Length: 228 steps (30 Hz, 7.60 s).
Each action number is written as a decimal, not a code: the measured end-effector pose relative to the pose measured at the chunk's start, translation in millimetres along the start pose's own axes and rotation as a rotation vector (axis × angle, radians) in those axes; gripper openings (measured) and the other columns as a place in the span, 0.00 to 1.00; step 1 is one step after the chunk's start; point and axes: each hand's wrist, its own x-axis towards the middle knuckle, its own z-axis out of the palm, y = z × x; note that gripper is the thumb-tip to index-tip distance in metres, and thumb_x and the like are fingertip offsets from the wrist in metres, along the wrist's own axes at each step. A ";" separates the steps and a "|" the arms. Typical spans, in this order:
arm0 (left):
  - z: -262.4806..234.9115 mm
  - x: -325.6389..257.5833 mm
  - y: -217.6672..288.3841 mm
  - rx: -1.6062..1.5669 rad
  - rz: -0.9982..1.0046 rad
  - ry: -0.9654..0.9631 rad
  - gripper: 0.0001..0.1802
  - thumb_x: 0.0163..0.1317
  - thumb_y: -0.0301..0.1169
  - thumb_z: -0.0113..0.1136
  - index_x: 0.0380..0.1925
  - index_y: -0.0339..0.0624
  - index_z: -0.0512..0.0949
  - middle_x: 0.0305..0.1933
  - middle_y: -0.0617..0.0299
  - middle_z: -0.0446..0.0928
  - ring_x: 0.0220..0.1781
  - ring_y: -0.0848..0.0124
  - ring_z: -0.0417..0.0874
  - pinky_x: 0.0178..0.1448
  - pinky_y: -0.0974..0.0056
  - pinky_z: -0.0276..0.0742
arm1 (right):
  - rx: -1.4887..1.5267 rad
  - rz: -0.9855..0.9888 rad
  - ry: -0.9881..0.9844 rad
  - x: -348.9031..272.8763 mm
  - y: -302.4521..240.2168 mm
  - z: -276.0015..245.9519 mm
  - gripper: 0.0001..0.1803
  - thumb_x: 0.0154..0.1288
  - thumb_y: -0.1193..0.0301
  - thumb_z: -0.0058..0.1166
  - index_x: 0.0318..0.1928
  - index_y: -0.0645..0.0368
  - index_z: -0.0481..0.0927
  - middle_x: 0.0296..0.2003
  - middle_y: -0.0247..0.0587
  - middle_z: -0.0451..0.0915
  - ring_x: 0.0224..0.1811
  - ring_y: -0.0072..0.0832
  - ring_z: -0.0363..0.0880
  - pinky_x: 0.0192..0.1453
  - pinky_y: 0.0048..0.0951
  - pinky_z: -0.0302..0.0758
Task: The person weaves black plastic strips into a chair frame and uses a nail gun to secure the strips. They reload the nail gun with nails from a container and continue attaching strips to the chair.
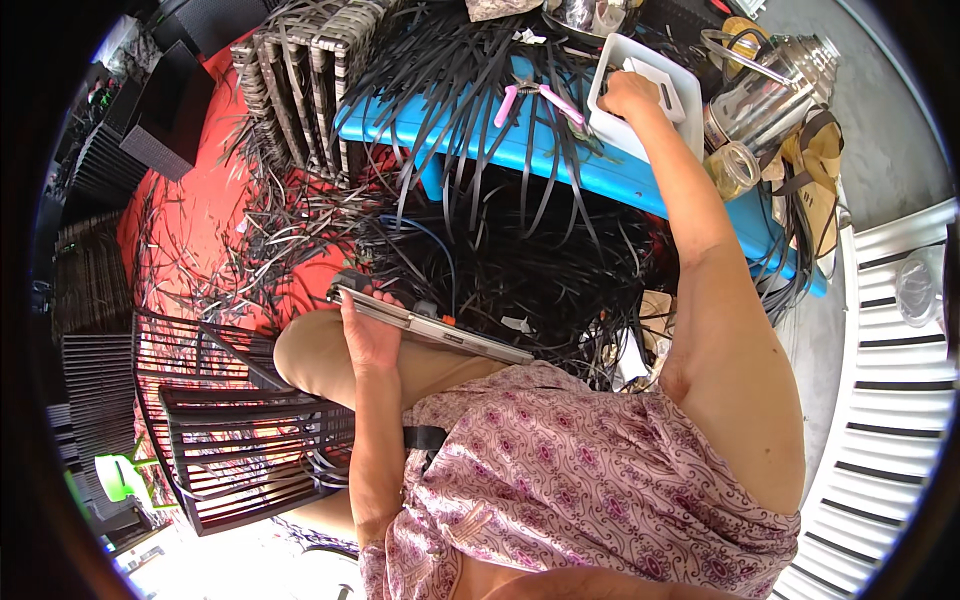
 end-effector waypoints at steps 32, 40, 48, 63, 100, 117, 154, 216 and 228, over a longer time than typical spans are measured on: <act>-6.6 1.3 2.2 -0.038 -0.015 -0.011 0.28 0.66 0.56 0.66 0.46 0.43 0.74 0.41 0.61 0.74 0.45 0.62 0.76 0.57 0.54 0.76 | 1.409 0.261 -0.044 34.7 85.0 27.5 0.10 0.59 0.67 0.73 0.28 0.53 0.82 0.19 0.26 0.75 0.16 0.14 0.66 0.17 0.20 0.55; -7.7 2.1 2.0 -0.020 -0.009 -0.009 0.29 0.65 0.56 0.68 0.46 0.42 0.73 0.42 0.60 0.74 0.46 0.62 0.76 0.57 0.54 0.75 | 2.076 0.320 -0.409 26.1 95.6 31.8 0.09 0.72 0.68 0.64 0.44 0.59 0.79 0.32 0.34 0.82 0.19 0.12 0.70 0.17 0.14 0.58; -7.4 5.3 3.5 -0.022 -0.005 -0.007 0.32 0.66 0.58 0.65 0.48 0.39 0.72 0.46 0.58 0.72 0.50 0.60 0.75 0.62 0.54 0.74 | 2.553 0.210 -0.610 21.2 106.8 34.0 0.13 0.73 0.71 0.62 0.50 0.62 0.74 0.35 0.36 0.82 0.21 0.13 0.72 0.17 0.14 0.60; 10.9 -15.7 4.3 0.054 0.106 -0.171 0.71 0.54 0.84 0.45 0.76 0.27 0.52 0.76 0.39 0.62 0.78 0.47 0.64 0.81 0.43 0.59 | 1.559 -0.623 -0.616 -226.5 -220.8 39.8 0.15 0.68 0.71 0.66 0.52 0.65 0.83 0.39 0.42 0.88 0.35 0.25 0.88 0.37 0.22 0.83; 15.4 -14.8 3.6 0.040 0.126 -0.119 0.63 0.61 0.83 0.34 0.68 0.29 0.64 0.67 0.42 0.71 0.69 0.50 0.72 0.77 0.46 0.65 | 1.401 -0.700 -0.466 -269.9 -278.6 129.9 0.11 0.63 0.74 0.69 0.46 0.62 0.87 0.33 0.31 0.85 0.31 0.17 0.80 0.35 0.21 0.76; -6.8 6.6 7.4 -0.019 0.022 -0.080 0.60 0.55 0.80 0.53 0.65 0.33 0.69 0.67 0.48 0.72 0.67 0.52 0.73 0.76 0.43 0.63 | 0.977 -0.139 1.009 -61.0 -4.2 16.1 0.11 0.66 0.72 0.59 0.47 0.58 0.88 0.34 0.44 0.89 0.34 0.30 0.87 0.41 0.31 0.81; -13.0 9.6 2.1 -0.011 0.015 -0.090 0.52 0.57 0.77 0.57 0.61 0.39 0.72 0.64 0.50 0.74 0.65 0.54 0.74 0.73 0.44 0.66 | 1.379 0.386 -0.167 84.4 146.8 36.0 0.06 0.65 0.68 0.68 0.36 0.51 0.82 0.32 0.27 0.82 0.32 0.21 0.82 0.31 0.19 0.77; 3.8 -1.2 0.3 0.013 0.072 -0.058 0.61 0.57 0.81 0.48 0.66 0.30 0.66 0.67 0.40 0.72 0.69 0.46 0.73 0.75 0.40 0.66 | 1.329 -0.236 0.442 81.0 123.2 12.7 0.15 0.62 0.81 0.66 0.50 0.66 0.88 0.42 0.44 0.89 0.42 0.25 0.87 0.52 0.23 0.81; 7.6 -7.9 2.6 0.027 0.093 -0.047 0.59 0.59 0.84 0.39 0.61 0.36 0.73 0.57 0.52 0.78 0.61 0.56 0.77 0.69 0.49 0.71 | 1.447 -0.800 -0.505 -230.6 -278.9 56.0 0.17 0.63 0.74 0.69 0.53 0.62 0.85 0.40 0.36 0.88 0.37 0.20 0.85 0.41 0.20 0.77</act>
